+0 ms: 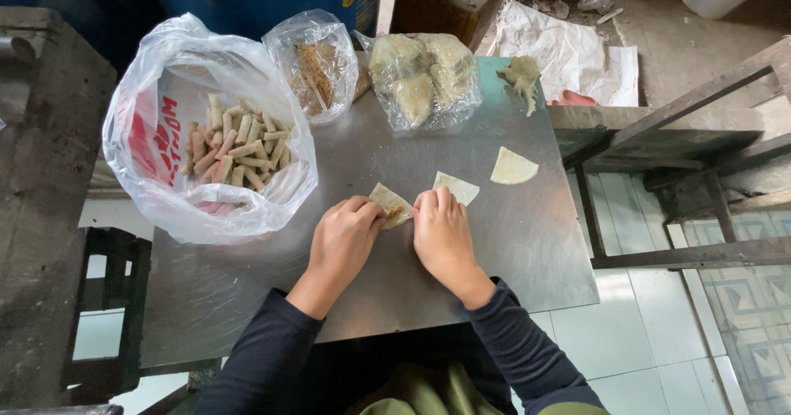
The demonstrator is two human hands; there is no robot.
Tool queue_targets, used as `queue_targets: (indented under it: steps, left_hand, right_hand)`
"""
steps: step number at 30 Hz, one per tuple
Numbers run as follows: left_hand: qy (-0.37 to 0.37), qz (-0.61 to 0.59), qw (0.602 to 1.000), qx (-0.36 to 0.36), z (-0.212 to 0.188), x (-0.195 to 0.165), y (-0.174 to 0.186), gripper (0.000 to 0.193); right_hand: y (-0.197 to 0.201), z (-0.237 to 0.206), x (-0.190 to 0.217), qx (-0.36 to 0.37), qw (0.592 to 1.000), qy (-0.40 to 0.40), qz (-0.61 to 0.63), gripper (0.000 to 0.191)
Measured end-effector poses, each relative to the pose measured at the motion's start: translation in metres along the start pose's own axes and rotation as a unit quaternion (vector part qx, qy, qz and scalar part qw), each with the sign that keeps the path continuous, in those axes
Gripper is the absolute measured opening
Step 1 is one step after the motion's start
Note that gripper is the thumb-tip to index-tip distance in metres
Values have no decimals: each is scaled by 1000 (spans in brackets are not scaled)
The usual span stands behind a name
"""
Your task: The person places thin translucent wrappers on a metal table, spoons brown filling from a plastic bag onto each wrapper, and folds the wrappers closed by hand. The folded pieces are stacked in a pile on the table, and the person also peels apart a block of stacked wrappers to separate individual sheets.
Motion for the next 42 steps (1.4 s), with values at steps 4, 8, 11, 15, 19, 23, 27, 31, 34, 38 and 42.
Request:
queue_targets:
  steps: [4,8,11,15,19,23,27,31,34,38,42]
  left_hand:
    - [0,-12,1000,4,-1,-1,1,6]
    - [-5,-17,999,27,1,-2,3,9]
    - [3,-30,997,67,4,-1,5,14]
    - [18,-59,990,124,5,4,11,22]
    - [31,-86,982,164,6,7,8,22]
    - [-55,-51,993,89,4,-1,13,12]
    - [-59,-22,997,54,4,0,9,7]
    - [-4,-42,997,62,9,6,5,9]
    - [-35,5,999,30,4,-4,5,30]
    - [59,-6,997,42,13,11,-1,12]
    - [95,-60,990,90,28,35,-4,11]
  right_hand:
    - [-2,-1,-3,-24,985,-52,161,13]
    - [4,3,18,-24,973,14,227,21]
    - [15,7,33,-42,979,95,176,27]
    - [15,6,35,-32,982,100,159,33]
    - [13,5,38,-28,985,120,122,37]
    - [11,5,44,-10,984,150,98,40]
    - [10,10,39,7,974,153,166,32]
    - [2,18,26,26,972,151,177,21]
    - [-4,23,22,35,974,175,138,14]
    - [-28,44,0,147,974,82,153,5]
    - [-33,62,-14,193,958,64,205,21]
Point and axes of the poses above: each hand's wrist, its own z-axis towards the middle knuckle, its own y-axis out of the back of the hand, x = y × z, the point moved 8 cm from there along z, towards the middle knuckle, and after that the axes turned 15 degrees about y, right-handed, at the moved point
